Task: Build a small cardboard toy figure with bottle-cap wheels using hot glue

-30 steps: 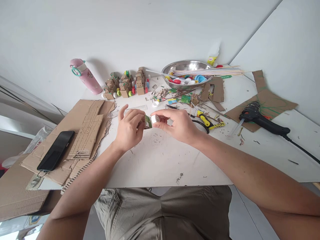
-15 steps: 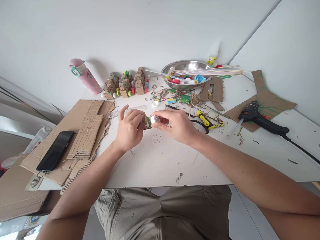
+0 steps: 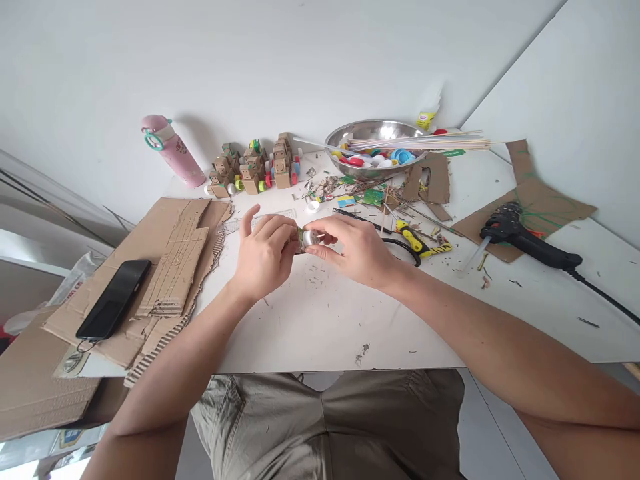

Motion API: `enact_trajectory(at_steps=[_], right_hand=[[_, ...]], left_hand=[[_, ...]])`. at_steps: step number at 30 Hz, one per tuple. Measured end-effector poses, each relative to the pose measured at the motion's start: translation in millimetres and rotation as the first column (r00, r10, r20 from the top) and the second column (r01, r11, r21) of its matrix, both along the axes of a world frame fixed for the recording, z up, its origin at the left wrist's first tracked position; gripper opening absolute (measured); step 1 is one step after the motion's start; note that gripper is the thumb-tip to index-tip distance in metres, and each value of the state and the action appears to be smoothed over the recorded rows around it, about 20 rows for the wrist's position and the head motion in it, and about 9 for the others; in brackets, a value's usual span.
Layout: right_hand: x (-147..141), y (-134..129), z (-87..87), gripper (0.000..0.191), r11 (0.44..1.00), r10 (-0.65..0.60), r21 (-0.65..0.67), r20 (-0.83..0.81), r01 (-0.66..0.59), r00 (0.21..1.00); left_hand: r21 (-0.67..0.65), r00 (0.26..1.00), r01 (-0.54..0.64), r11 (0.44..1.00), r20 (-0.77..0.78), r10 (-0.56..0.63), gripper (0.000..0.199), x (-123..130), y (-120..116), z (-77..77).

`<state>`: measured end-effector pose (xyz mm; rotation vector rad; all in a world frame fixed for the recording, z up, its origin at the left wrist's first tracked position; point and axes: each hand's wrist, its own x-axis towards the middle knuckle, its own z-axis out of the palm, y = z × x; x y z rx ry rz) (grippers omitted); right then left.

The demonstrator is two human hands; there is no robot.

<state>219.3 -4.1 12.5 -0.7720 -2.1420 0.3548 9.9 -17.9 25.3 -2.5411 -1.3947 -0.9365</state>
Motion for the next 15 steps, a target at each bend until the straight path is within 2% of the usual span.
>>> enact_trajectory(at_steps=[4, 11, 15], right_hand=[[2.1, 1.7, 2.0, 0.015, 0.997, -0.003, 0.081, 0.054, -0.002, 0.999], [7.2, 0.5, 13.9, 0.017, 0.992, 0.034, -0.124, -0.015, -0.036, 0.999], [9.4, 3.2, 11.5, 0.015, 0.997, 0.049, -0.054, 0.012, -0.048, 0.999]], left_hand=[[-0.02, 1.0, 0.0, 1.0, -0.004, 0.0, 0.018, 0.2, 0.6, 0.1], [-0.062, 0.999, -0.013, 0.998, 0.029, 0.015, 0.016, -3.8, 3.5, -0.4], [-0.066, 1.0, -0.013, 0.998, 0.018, 0.014, 0.015, -4.7, 4.6, -2.3]])
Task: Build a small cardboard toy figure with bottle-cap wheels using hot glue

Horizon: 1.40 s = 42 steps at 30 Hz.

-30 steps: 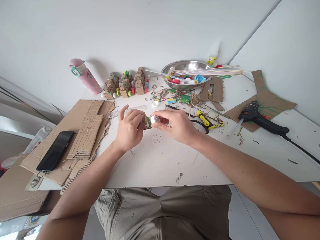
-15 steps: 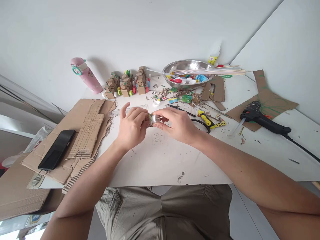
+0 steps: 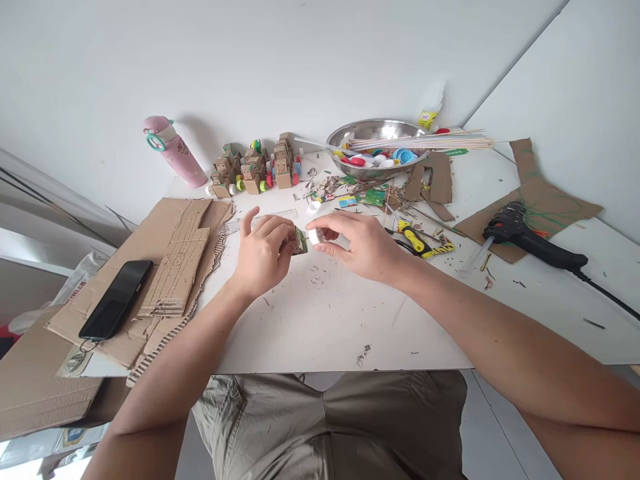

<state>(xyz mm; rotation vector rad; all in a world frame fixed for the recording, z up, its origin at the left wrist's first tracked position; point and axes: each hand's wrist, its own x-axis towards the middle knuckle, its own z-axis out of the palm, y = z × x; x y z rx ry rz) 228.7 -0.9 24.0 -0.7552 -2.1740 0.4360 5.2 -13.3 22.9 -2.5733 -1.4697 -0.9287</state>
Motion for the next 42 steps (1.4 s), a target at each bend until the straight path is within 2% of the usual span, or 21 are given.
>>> enact_trajectory(at_steps=[4, 9, 23, 26, 29, 31, 33, 35, 37, 38, 39, 41, 42], right_hand=[[1.2, 1.3, -4.4, 0.015, 0.997, -0.016, 0.074, 0.037, 0.013, 0.999], [1.1, 1.1, -6.0, 0.017, 0.996, -0.024, 0.087, 0.045, 0.02, 0.999], [4.8, 10.9, -11.6, 0.029, 0.987, 0.047, 0.15, 0.091, -0.06, 0.995], [4.2, 10.5, -12.8, 0.034, 0.994, 0.018, 0.107, 0.117, -0.031, 0.993], [2.6, 8.1, -9.5, 0.053, 0.998, -0.046, 0.046, 0.177, 0.039, 0.983], [4.0, 8.2, -4.1, 0.06, 0.993, -0.114, 0.039, 0.224, 0.108, 0.968], [13.3, 10.6, 2.7, 0.059, 0.977, -0.211, 0.062, 0.255, 0.202, 0.944], [36.0, 13.1, 9.2, 0.051, 0.942, -0.334, 0.09, 0.261, 0.322, 0.906], [74.1, 12.2, 12.6, 0.038, 0.876, -0.48, 0.099, 0.266, 0.471, 0.836], [97.6, 10.0, 12.6, 0.028, 0.827, -0.554, 0.088, 0.297, 0.555, 0.778], [122.4, 6.7, 11.5, 0.02, 0.751, -0.636, 0.071, 0.346, 0.657, 0.689], [170.0, -1.7, 6.6, 0.024, 0.548, -0.766, 0.051, 0.432, 0.835, 0.476], [189.7, -6.1, 3.9, 0.027, 0.458, -0.817, 0.041, 0.414, 0.888, 0.402]], left_hand=[[0.001, 1.0, 0.004, 1.0, -0.004, -0.004, 0.015, -0.1, -0.7, -0.1], [-0.007, 1.0, 0.003, 1.0, 0.0, -0.003, 0.016, 0.3, -0.7, -1.9], [-0.001, 1.0, -0.007, 1.0, 0.009, 0.007, 0.016, -0.3, 3.5, -7.6], [0.006, 1.0, -0.013, 1.0, 0.013, 0.013, 0.015, -0.7, 4.8, -10.3], [0.033, 1.0, -0.02, 0.999, 0.021, 0.02, 0.014, -1.9, 6.5, -13.0], [0.057, 0.999, -0.021, 0.998, 0.032, 0.02, 0.015, -3.5, 8.3, -14.3], [0.079, 0.999, -0.023, 0.997, 0.043, 0.02, 0.015, -5.7, 10.5, -14.8], [0.095, 0.998, -0.032, 0.995, 0.054, 0.027, 0.016, -8.0, 12.5, -14.3], [0.1, 0.997, -0.049, 0.994, 0.067, 0.042, 0.016, -9.9, 13.8, -13.0], [0.097, 0.996, -0.058, 0.994, 0.073, 0.051, 0.016, -10.6, 14.1, -12.2], [0.09, 0.995, -0.066, 0.994, 0.078, 0.059, 0.015, -11.0, 14.1, -11.4], [0.068, 0.993, -0.081, 0.994, 0.087, 0.075, 0.015, -11.2, 13.8, -9.9], [0.056, 0.992, -0.086, 0.995, 0.092, 0.081, 0.015, -11.0, 13.5, -9.4]])
